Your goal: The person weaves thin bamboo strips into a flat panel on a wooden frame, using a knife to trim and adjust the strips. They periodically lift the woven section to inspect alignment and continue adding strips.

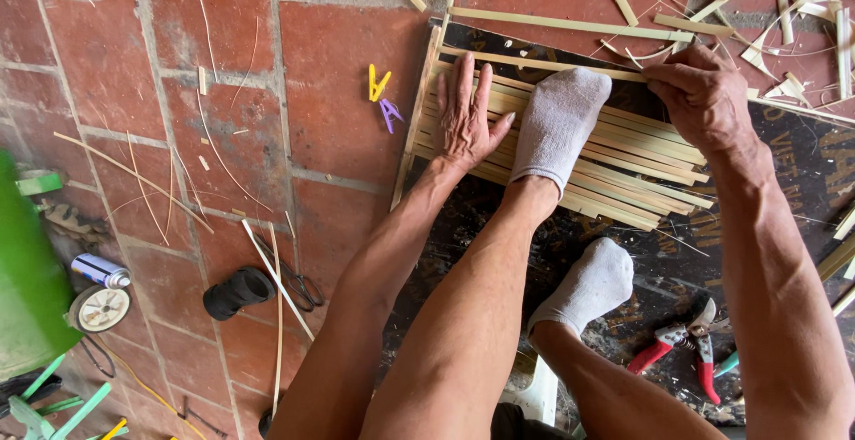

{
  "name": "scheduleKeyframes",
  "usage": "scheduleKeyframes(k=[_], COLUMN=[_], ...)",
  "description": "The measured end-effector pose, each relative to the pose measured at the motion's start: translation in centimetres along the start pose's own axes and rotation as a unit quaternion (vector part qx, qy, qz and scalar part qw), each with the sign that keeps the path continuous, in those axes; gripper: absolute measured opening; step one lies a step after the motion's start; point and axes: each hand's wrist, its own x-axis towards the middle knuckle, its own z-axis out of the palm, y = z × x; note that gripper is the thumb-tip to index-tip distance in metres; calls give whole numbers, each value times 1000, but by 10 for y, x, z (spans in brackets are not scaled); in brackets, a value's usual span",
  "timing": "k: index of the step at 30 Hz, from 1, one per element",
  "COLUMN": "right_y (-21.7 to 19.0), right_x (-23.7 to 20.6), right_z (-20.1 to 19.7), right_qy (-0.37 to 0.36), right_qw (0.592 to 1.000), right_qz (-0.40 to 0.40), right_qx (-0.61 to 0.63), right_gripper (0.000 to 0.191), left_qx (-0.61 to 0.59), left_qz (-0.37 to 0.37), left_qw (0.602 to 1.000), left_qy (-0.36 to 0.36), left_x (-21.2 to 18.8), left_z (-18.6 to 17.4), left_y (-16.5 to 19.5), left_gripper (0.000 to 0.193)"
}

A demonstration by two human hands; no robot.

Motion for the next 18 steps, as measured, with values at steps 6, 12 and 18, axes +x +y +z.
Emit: scheduleKeyframes(k=[6, 12, 18], right_y=[27, 38, 56], right_x=[-17, -38, -59], right_z=[-35, -51, -65], right_qy=[4, 10, 17], right_qw=[997, 994, 994], right_qz=[-38, -38, -18], right_qx=[-63, -105, -108], right_gripper=[3, 3, 4], left_qx=[26, 26, 35], left_qz=[-4, -9, -22], left_qw=[1000, 1000, 999], left_qy=[4, -11, -34], left_x=[20, 29, 36], left_z=[19, 27, 43], left_y=[56, 88, 118], left_gripper=[94, 96, 97])
